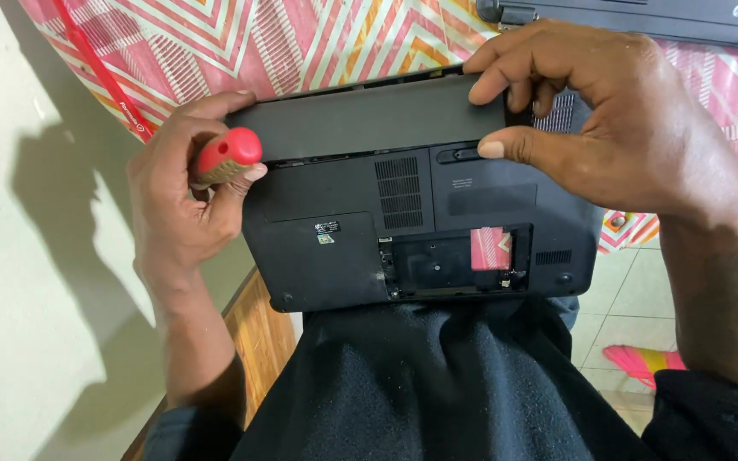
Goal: Disassembling a laptop by unscrewing the bottom case and prying it open to access internal components.
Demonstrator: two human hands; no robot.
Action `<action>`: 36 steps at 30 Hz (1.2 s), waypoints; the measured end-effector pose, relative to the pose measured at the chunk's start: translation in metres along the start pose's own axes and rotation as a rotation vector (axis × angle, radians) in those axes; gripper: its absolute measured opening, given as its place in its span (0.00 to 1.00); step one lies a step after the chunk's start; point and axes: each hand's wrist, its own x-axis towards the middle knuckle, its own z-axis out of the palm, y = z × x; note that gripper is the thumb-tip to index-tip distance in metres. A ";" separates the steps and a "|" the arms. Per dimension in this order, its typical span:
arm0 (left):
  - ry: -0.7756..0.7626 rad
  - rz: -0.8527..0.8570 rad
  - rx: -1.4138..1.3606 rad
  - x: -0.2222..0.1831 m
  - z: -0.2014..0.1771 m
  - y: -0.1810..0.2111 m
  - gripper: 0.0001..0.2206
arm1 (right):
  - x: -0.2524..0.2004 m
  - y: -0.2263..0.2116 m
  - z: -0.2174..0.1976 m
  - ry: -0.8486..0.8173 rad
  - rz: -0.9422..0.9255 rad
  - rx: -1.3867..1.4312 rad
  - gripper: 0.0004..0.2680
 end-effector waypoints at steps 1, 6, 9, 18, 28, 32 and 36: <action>0.006 0.014 0.009 -0.001 0.001 -0.001 0.12 | -0.001 0.001 0.001 0.001 0.020 0.004 0.11; 0.013 0.009 -0.011 -0.005 0.005 -0.001 0.06 | -0.002 0.001 0.009 0.036 -0.013 -0.048 0.13; 0.015 -0.015 -0.010 -0.006 0.006 -0.003 0.09 | -0.005 0.000 0.015 0.083 -0.021 -0.074 0.14; -0.018 -0.007 0.011 -0.003 0.002 -0.003 0.17 | -0.009 -0.003 0.020 0.145 -0.076 -0.120 0.12; -0.027 -0.056 -0.063 0.001 -0.001 -0.002 0.16 | -0.007 -0.001 0.023 0.167 -0.086 -0.138 0.13; -0.066 -0.099 -0.116 0.000 -0.005 -0.003 0.19 | -0.006 0.001 0.021 0.159 -0.075 -0.139 0.12; -0.081 -0.110 -0.187 0.001 -0.006 0.000 0.18 | -0.008 0.003 0.019 0.132 -0.098 -0.158 0.12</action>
